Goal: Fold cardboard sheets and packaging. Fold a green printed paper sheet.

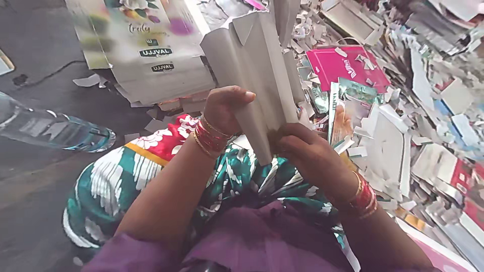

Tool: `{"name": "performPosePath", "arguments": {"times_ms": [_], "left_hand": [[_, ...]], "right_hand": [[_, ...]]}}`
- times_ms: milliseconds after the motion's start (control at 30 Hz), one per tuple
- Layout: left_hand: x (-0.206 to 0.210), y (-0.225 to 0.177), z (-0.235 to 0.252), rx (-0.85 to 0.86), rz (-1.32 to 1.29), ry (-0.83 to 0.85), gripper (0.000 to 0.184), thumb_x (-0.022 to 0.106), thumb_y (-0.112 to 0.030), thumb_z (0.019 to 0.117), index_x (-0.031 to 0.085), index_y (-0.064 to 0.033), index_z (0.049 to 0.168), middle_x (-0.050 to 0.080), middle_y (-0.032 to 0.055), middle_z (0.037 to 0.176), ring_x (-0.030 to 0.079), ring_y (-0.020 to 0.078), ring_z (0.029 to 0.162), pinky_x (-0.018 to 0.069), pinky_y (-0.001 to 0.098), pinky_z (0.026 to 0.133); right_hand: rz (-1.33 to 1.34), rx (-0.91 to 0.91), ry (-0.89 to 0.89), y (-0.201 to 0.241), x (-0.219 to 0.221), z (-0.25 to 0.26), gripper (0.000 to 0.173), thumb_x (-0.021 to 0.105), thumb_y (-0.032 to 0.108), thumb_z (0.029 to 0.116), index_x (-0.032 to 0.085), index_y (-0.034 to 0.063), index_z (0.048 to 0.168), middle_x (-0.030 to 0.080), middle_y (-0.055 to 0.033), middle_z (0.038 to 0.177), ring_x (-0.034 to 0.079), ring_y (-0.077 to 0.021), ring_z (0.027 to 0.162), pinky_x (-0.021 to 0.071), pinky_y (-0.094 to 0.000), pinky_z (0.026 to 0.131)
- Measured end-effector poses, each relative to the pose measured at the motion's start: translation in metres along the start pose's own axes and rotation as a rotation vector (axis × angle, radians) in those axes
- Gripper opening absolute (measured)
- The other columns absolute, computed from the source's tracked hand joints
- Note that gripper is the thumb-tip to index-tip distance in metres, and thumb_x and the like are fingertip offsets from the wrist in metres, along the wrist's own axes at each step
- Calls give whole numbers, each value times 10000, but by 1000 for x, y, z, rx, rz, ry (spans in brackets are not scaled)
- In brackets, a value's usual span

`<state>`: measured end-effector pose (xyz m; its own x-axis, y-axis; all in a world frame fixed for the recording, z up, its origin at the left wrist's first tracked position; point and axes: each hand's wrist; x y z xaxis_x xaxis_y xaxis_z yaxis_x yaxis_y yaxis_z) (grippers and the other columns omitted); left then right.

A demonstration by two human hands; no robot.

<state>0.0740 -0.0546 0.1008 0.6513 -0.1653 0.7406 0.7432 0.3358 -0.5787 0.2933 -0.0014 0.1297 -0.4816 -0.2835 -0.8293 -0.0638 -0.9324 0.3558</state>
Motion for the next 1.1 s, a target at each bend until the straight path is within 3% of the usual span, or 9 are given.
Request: {"name": "performPosePath", "arguments": {"times_ms": [67, 167, 333, 500, 733, 800, 933, 1033, 1100], "left_hand": [[0, 0, 1, 7, 4, -27, 290, 494, -37, 870, 743, -176, 817, 763, -17, 821, 724, 44, 772, 607, 240, 707], [2, -4, 4, -16, 108, -169, 323, 425, -48, 894, 692, -193, 785, 748, -21, 787, 714, 44, 746, 600, 244, 685], [19, -9, 9, -186, 149, -282, 237, 417, -37, 966, 628, -140, 933, 751, 9, 867, 731, 89, 819, 616, 276, 762], [23, 9, 7, -186, 115, -228, 232, 440, -67, 959, 653, -158, 973, 756, 6, 909, 733, 99, 857, 618, 288, 771], [24, 24, 2, -147, 70, -202, 220, 484, -69, 935, 669, -171, 997, 758, 0, 936, 731, 96, 880, 620, 301, 797], [22, 27, 1, -109, 70, -196, 223, 497, -69, 923, 676, -180, 994, 759, -10, 943, 728, 87, 893, 617, 297, 806], [22, 25, -1, -12, 61, -282, 248, 467, -47, 897, 674, -183, 922, 760, -11, 899, 730, 84, 857, 618, 298, 771], [26, 33, -11, -42, 62, -319, 237, 498, -70, 870, 689, -200, 922, 760, -17, 900, 729, 85, 849, 619, 307, 760], [31, 42, -22, -112, 76, -321, 238, 525, -89, 870, 710, -225, 934, 760, -37, 906, 724, 69, 849, 616, 295, 761]], "right_hand": [[-31, 0, -40, -1, -3, -1, 60, 637, 38, 929, 696, 30, 936, 686, -135, 951, 695, -201, 860, 585, -281, 747], [-10, 58, -127, -1, -8, -5, 234, 624, 7, 908, 741, 20, 1110, 635, -103, 856, 621, -139, 741, 531, -228, 667], [41, 184, -336, -5, -6, -25, 83, 682, 75, 910, 756, 43, 891, 671, -75, 954, 640, -63, 924, 535, -185, 846], [329, 489, -435, 5, -12, -38, 101, 683, 3, 831, 743, 48, 898, 693, 22, 977, 659, 1, 842, 585, -173, 741], [845, 934, -451, 11, -30, -34, 212, 522, -31, 958, 699, 57, 883, 682, 5, 684, 638, -59, 580, 570, -221, 584], [789, 888, -409, 12, -33, -36, 178, 543, -7, 962, 699, 68, 922, 694, 19, 743, 646, -51, 626, 571, -215, 612], [399, 598, -426, 15, -31, -45, 181, 632, 0, 884, 765, 73, 982, 656, -15, 1124, 667, -53, 947, 601, -209, 785], [392, 628, -534, 20, -28, -50, 280, 512, 5, 891, 756, 51, 1021, 673, -38, 1144, 684, -100, 983, 612, -277, 828], [369, 738, -537, 22, -29, -58, 256, 489, 107, 976, 726, 56, 1056, 694, -21, 1071, 697, -99, 908, 616, -297, 779]]}}
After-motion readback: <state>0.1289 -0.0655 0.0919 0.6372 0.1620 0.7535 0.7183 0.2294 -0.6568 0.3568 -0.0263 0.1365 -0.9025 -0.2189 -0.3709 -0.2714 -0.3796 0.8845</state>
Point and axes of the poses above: each hand's wrist, its own z-axis towards the middle knuckle, its own x-axis out of the palm, y = z × x
